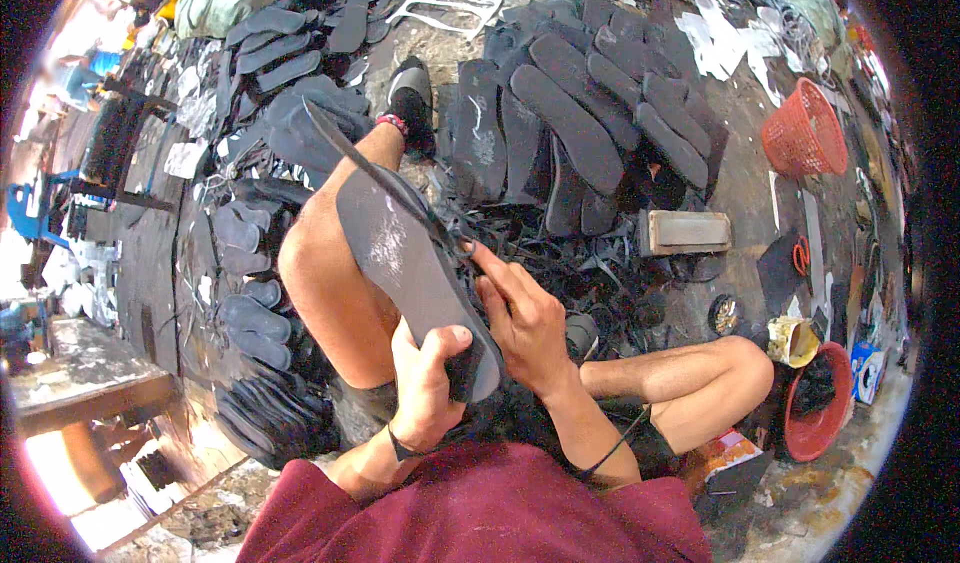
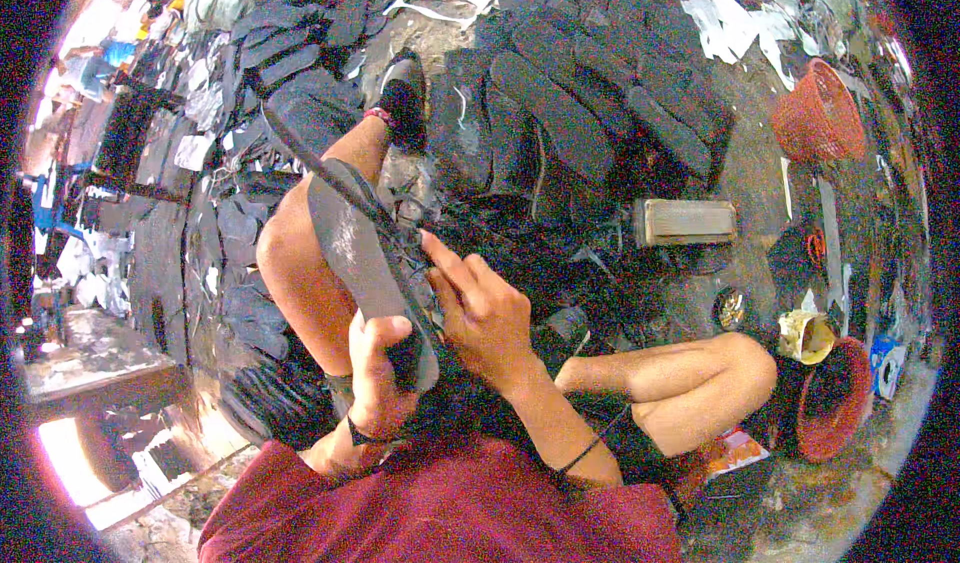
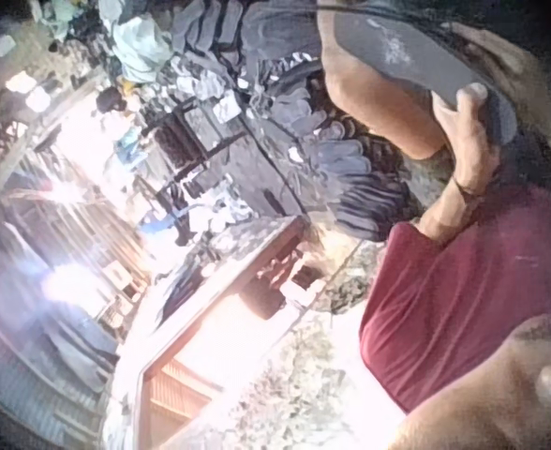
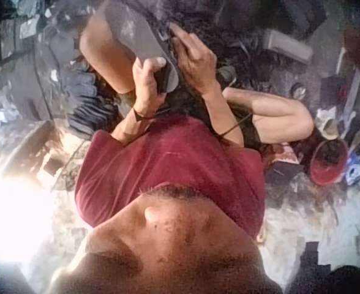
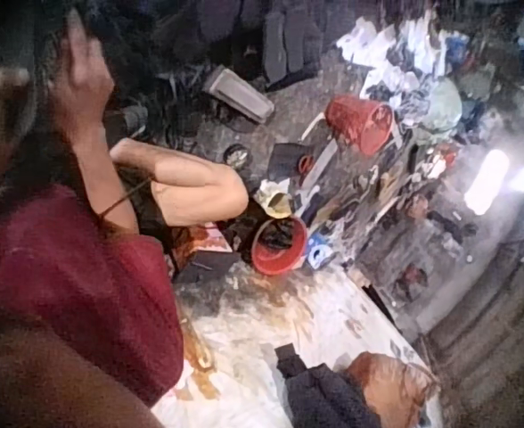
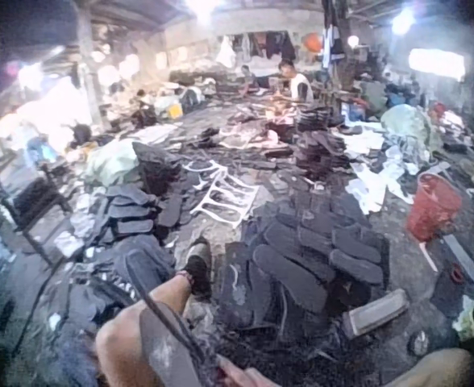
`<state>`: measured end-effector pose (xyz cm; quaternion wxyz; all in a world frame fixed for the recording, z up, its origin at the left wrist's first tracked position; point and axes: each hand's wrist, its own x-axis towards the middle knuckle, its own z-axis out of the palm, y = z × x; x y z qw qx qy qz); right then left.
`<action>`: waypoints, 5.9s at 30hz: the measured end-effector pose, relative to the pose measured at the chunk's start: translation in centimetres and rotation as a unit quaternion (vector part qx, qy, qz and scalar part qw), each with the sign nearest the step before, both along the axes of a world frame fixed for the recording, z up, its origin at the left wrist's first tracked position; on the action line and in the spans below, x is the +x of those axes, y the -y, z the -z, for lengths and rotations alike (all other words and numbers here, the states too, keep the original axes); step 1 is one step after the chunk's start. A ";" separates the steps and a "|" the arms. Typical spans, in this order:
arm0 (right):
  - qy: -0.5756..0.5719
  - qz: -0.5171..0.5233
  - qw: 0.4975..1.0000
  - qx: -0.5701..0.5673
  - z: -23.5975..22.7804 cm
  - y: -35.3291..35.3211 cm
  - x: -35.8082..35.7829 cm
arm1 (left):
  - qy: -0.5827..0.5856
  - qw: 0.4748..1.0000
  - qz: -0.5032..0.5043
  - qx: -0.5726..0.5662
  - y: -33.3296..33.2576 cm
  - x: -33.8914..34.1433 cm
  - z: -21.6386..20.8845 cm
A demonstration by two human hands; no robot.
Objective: The person sits on the floor and uses a curved knife to trim the edges of black rubber shoe insoles. They repeatedly pick up insoles, shave off excess material, and place the trimmed pieces aside.
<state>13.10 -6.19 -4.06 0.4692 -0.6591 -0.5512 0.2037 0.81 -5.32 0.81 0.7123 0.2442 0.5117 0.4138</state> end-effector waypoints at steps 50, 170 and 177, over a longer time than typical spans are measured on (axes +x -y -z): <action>-0.214 0.015 0.976 -0.037 4.9 -10.9 10.7 | -0.097 0.924 -0.276 0.246 -3.2 -28.3 2.7; -0.254 0.175 0.949 -0.068 -1.9 14.4 6.7 | -0.002 0.991 -0.052 0.121 -7.7 2.3 0.3; -0.097 -0.018 0.981 -0.165 1.4 20.4 5.9 | -0.035 0.991 -0.095 0.084 -6.3 0.3 -0.7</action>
